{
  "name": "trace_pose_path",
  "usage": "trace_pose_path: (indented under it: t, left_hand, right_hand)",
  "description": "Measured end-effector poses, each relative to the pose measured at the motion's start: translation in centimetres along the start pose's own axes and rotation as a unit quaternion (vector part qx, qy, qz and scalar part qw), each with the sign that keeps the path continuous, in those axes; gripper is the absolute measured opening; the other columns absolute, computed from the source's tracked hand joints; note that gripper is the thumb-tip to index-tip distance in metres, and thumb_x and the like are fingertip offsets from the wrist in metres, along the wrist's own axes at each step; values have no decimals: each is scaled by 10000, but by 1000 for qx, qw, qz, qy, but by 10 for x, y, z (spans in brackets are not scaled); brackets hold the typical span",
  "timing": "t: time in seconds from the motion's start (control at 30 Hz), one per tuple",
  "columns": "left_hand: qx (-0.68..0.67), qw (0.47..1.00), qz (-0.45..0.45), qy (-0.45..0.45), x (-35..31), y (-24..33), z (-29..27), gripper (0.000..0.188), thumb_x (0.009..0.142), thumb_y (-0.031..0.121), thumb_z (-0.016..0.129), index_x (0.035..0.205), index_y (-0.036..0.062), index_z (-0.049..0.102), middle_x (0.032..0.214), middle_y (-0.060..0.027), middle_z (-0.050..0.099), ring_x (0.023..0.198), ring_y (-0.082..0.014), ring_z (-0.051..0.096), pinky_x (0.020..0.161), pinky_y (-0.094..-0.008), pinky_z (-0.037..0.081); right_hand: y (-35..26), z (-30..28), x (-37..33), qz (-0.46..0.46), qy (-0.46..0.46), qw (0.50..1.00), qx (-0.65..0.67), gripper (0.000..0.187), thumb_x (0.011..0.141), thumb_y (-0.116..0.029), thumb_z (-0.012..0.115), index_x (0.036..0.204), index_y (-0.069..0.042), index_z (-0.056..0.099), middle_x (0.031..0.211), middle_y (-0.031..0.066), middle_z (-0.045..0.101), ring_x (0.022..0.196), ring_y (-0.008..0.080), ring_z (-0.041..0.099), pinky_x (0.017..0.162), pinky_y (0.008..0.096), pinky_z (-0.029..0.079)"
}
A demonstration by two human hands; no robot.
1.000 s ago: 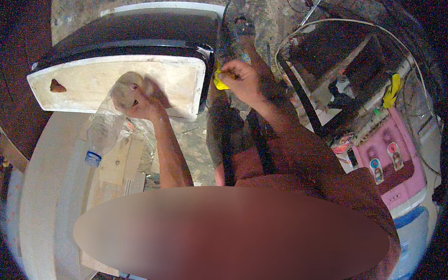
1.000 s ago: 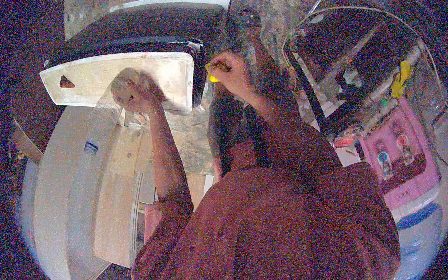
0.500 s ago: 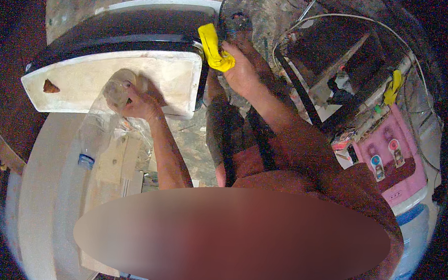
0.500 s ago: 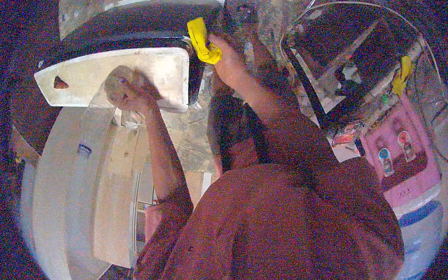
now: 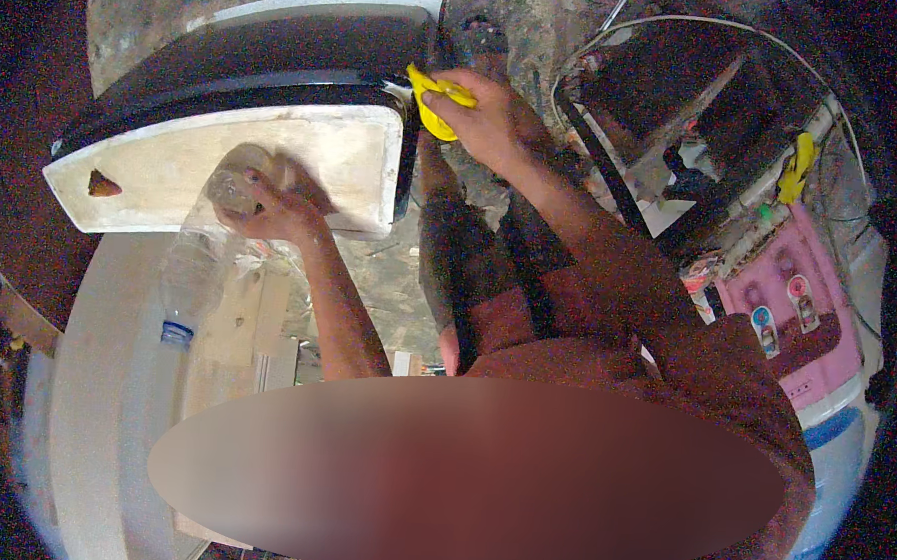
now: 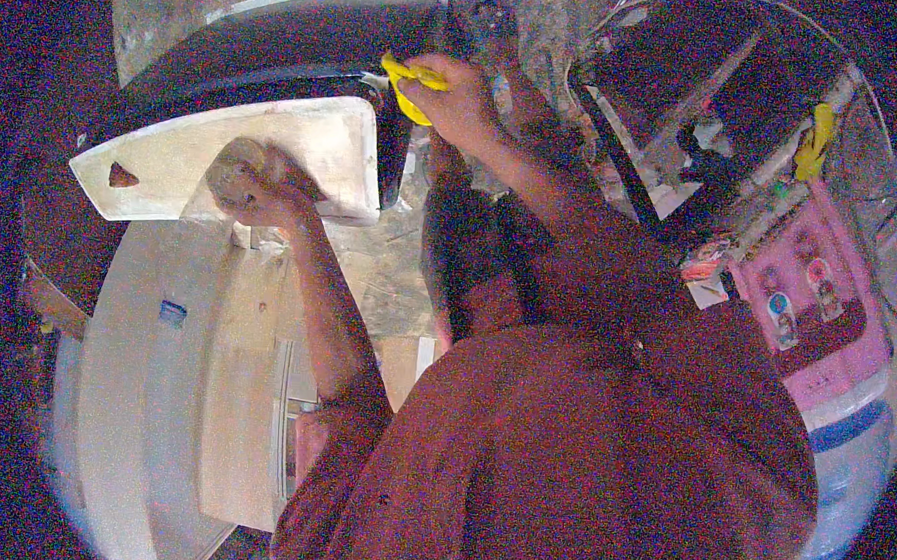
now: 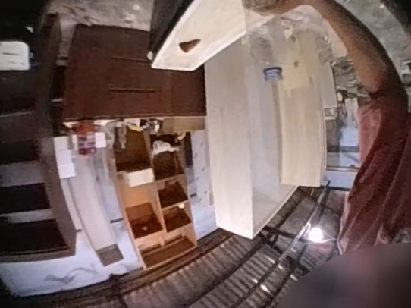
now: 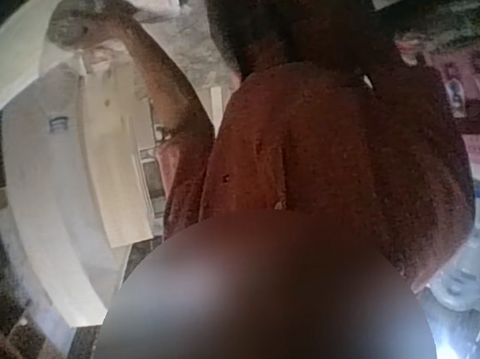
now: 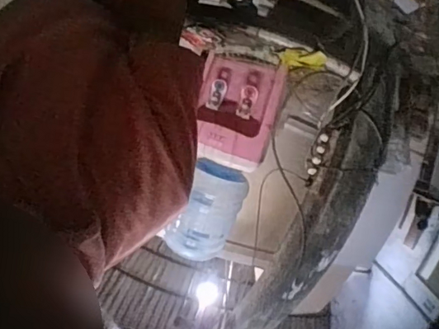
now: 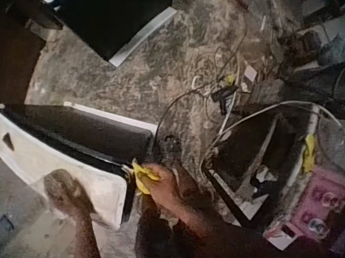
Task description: The person wipes the top and side edges of two rectangular furniture pieces using a yellow cloth. They hold a plastic water bottle in the other hand and occasionally pour water onto the cloth or the furniture surface while continuing to wipe.
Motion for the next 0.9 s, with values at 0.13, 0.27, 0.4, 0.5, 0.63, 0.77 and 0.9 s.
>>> trace_pose_path:
  t: [0.13,0.27,0.4,0.5,0.63,0.77,0.9]
  left_hand:
    - [-67,998,7,11,2,-11,-5,613,855,114,716,1362,-1,391,1390,-190,432,1188,-296,511,912,-425,565]
    - [-18,999,47,18,5,-9,-7,639,846,136,725,1373,-17,399,1365,-196,461,1180,-298,518,930,-415,536]
    - [-26,999,31,24,0,-2,-1,655,831,145,728,1375,-15,400,1326,-195,499,1143,-301,539,921,-416,531]
    - [102,991,78,26,-2,8,4,657,818,161,736,1363,-13,414,1310,-197,512,1109,-305,556,911,-424,531]
    - [78,994,47,56,-1,7,0,652,812,172,744,1354,-2,427,1307,-197,516,1098,-306,559,892,-425,538]
    - [16,998,16,61,2,3,-1,668,810,181,757,1360,11,418,1312,-194,513,1093,-305,562,855,-417,560]
    - [-127,991,-20,33,-4,-3,5,704,828,199,762,1394,39,374,1322,-196,503,1082,-302,567,799,-407,586]
  right_hand:
    - [-34,1,9,-170,-25,978,-118,273,884,-127,688,1151,-74,702,947,85,667,851,201,663,754,313,536]
    - [-56,11,25,-303,-117,901,-289,297,841,-86,669,1136,-79,707,923,146,647,870,321,660,774,368,530]
    - [-50,13,28,-265,-128,907,-302,280,836,-97,660,1110,-62,710,938,161,652,868,340,661,762,390,535]
    - [-41,13,15,-252,-70,936,-235,293,836,-104,659,1120,-53,704,952,162,661,862,337,668,759,390,540]
    - [-27,20,-10,-171,19,971,-166,317,838,-103,660,1149,-53,698,966,158,674,855,315,680,763,374,543]
    - [-11,30,-39,-49,89,991,-88,290,880,-136,655,1146,-27,694,999,160,688,896,234,694,778,326,542]
    - [-1,37,-57,-19,92,995,-38,267,885,-100,667,1130,2,692,1071,166,693,962,194,686,814,307,533]
Point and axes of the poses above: each hand's wrist, its own x-axis towards the middle knuckle, its own z-axis out of the palm, y = z × x, the point moved 4 cm from there along x, towards the middle knuckle
